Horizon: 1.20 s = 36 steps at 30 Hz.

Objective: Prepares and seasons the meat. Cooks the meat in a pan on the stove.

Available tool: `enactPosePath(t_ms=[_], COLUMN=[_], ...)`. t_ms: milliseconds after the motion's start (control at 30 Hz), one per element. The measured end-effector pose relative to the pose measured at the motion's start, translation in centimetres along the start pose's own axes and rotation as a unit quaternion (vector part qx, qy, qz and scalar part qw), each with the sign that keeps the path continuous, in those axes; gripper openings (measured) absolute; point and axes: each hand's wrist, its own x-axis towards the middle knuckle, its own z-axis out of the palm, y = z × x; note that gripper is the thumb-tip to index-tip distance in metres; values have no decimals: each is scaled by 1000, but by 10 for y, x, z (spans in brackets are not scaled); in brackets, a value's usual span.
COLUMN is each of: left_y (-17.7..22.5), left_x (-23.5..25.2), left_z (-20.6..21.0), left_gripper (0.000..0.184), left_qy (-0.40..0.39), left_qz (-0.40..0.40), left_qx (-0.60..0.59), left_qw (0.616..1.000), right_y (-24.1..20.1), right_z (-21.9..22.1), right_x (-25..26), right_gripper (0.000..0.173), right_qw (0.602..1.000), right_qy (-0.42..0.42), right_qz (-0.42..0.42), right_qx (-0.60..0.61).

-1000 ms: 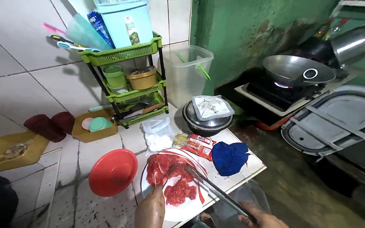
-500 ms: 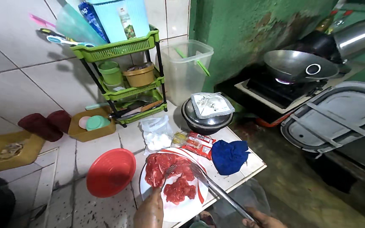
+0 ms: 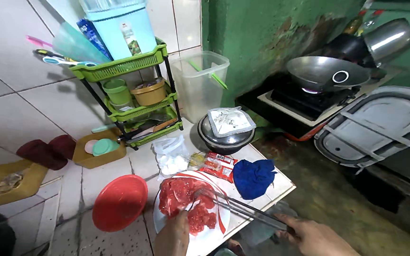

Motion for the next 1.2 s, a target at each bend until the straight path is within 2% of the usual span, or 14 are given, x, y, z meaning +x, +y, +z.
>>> enactPosePath(t_ms=[133, 367, 467, 533, 633, 900, 1067, 1200], left_y=[10, 9, 7, 5, 4, -1, -4, -8], left_x=[7, 9, 3, -3, -7, -5, -4, 0], left_z=[-10, -6, -7, -11, -17, 1, 3, 6], left_gripper=[38, 40, 38, 36, 33, 38, 38, 38], left_qy=[-81, -81, -47, -16, -21, -20, -22, -30], left_qz=[-58, -59, -47, -35, -35, -54, -65, -64], left_qx=[28, 23, 1, -15, -18, -33, -48, -42], left_qw=[995, 995, 998, 999, 999, 998, 996, 997], right_y=[9, 4, 13, 14, 11, -15, -13, -13], right_z=[-5, -11, -12, -17, -15, -2, 34, 35], right_x=[1, -19, -21, -20, -7, -3, -9, -14], right_gripper=[54, 47, 47, 51, 55, 57, 51, 48], right_qw=[999, 989, 984, 987, 989, 1000, 996, 994], right_qy=[-4, 81, 124, 115, 109, -16, -17, -26], right_qz=[-23, -66, -97, -98, -83, -7, -6, 0], right_qx=[-35, -110, -86, -56, -55, 1, 89, 108])
